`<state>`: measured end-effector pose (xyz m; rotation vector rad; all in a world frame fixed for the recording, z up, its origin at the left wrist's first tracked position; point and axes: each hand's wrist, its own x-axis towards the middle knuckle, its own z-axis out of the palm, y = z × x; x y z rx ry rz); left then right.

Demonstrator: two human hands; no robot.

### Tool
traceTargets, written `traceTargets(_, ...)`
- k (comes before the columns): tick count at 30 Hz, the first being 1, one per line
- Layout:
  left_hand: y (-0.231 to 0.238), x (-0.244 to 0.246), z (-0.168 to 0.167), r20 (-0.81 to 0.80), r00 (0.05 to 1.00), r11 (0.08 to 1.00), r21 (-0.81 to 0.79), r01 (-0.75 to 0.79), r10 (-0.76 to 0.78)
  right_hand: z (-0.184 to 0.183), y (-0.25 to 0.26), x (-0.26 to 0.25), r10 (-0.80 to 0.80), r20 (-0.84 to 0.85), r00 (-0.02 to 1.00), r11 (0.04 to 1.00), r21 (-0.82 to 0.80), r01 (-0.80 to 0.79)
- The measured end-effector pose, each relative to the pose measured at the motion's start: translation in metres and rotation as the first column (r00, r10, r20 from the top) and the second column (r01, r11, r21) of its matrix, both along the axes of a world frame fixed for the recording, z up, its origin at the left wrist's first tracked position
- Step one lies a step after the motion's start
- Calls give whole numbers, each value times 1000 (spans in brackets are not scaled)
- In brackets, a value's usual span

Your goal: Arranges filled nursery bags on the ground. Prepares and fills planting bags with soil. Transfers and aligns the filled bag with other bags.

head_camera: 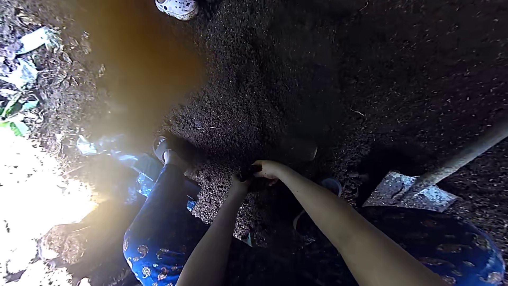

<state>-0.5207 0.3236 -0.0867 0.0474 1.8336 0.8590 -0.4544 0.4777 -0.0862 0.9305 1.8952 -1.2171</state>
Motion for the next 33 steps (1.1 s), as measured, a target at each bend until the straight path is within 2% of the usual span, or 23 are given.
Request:
traceTargets(2,1,4,-6,-84,996,999,-22,-24,22,4,-8,-4,130,37,991,974,185,-134)
traceTargets(4,0,4,-2,-128,991,998,-67,21,-30,11,-12,-3,189,57,980,947,255,-197)
traceTargets(5,-2,1,4,-134,986,992,-96,82,-94,14,-10,0,188,35,982,956,225,-191)
traceTargets(7,-5,-8,12,-110,974,978,-84,191,-199,23,2,11,86,-20,996,996,33,-85)
traceTargets(9,-6,-12,17,-54,967,968,-14,249,-249,21,10,27,-46,-12,999,982,-186,43)
traceTargets(11,-4,-15,19,-19,961,961,17,276,-275,15,10,37,-113,-14,993,958,-268,105)
traceTargets(15,2,-16,14,-74,953,955,18,297,-295,8,-1,40,-155,-95,983,972,-193,134)
traceTargets(22,4,-14,0,-150,946,954,38,296,-288,15,-18,23,32,-46,998,991,133,-26)
traceTargets(24,-1,-4,-4,-142,979,988,37,153,-146,18,-16,20,126,-33,991,973,201,-117)
traceTargets(26,-6,14,6,6,993,993,3,-119,119,28,-3,11,209,-6,978,958,200,-204)
traceTargets(29,-11,43,23,369,846,918,-51,-394,384,49,15,-9,180,-10,984,983,37,-179)
traceTargets(31,-6,58,25,457,770,877,-47,-478,444,52,18,-27,196,29,980,981,-15,-195)
traceTargets(33,4,65,14,443,751,833,16,-553,490,32,20,-38,346,50,937,937,29,-348)
